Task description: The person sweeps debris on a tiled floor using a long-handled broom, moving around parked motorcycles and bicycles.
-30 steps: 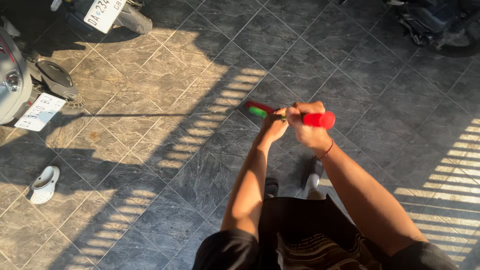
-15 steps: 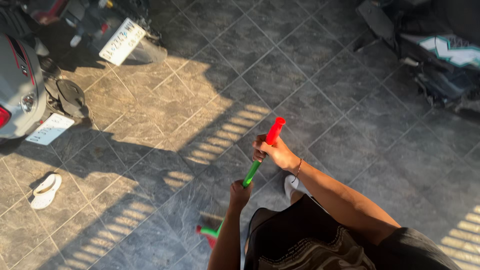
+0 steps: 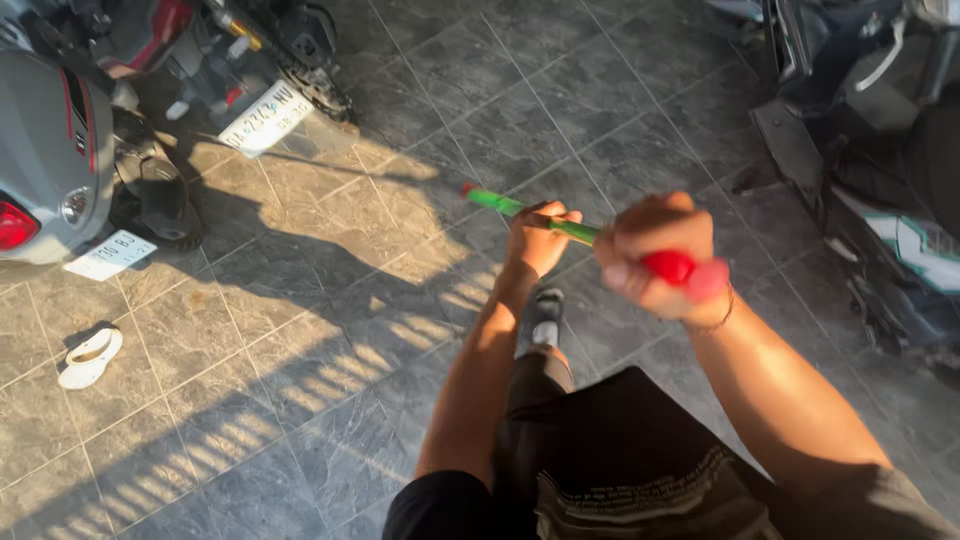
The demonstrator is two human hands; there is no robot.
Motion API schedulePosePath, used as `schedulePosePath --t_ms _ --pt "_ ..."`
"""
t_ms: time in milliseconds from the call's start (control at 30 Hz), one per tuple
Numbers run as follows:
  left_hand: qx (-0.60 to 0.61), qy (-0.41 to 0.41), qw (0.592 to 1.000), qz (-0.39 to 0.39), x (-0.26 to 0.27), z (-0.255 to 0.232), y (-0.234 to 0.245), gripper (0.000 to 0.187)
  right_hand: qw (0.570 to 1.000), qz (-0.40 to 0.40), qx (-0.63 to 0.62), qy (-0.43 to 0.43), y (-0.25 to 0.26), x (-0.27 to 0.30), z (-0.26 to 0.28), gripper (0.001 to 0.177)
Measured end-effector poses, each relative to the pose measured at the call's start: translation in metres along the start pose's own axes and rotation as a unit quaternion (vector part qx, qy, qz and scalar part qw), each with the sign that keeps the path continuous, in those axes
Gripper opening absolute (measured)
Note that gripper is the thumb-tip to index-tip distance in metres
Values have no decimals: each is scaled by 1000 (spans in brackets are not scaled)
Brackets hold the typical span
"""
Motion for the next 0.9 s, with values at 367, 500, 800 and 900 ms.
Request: schedulePosePath --t_ms 367,500,800,900 --pt "-55 -27 998 8 -245 70 -123 31 987 -19 73 -143 158 -25 -242 25" --pt "7 135 987 81 -274 116 -128 21 955 -92 -137 -246 209 -54 -332 36" --pt "-65 159 984 -39 -294 212 -129 28 869 -187 -248 -385 230 -35 -490 36" --pt "9 289 957 -12 -296 239 -140 26 838 -210 -303 -402 243 -38 -533 39"
Point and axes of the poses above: each hand's wrist, its own x-axis away from the middle knuckle, its own y-axis out of the back of the hand, z = x × y, the point moved 5 cm from there along -x, towards the middle knuckle, and after that the axes turned 14 degrees about y, right-handed, at the moved point
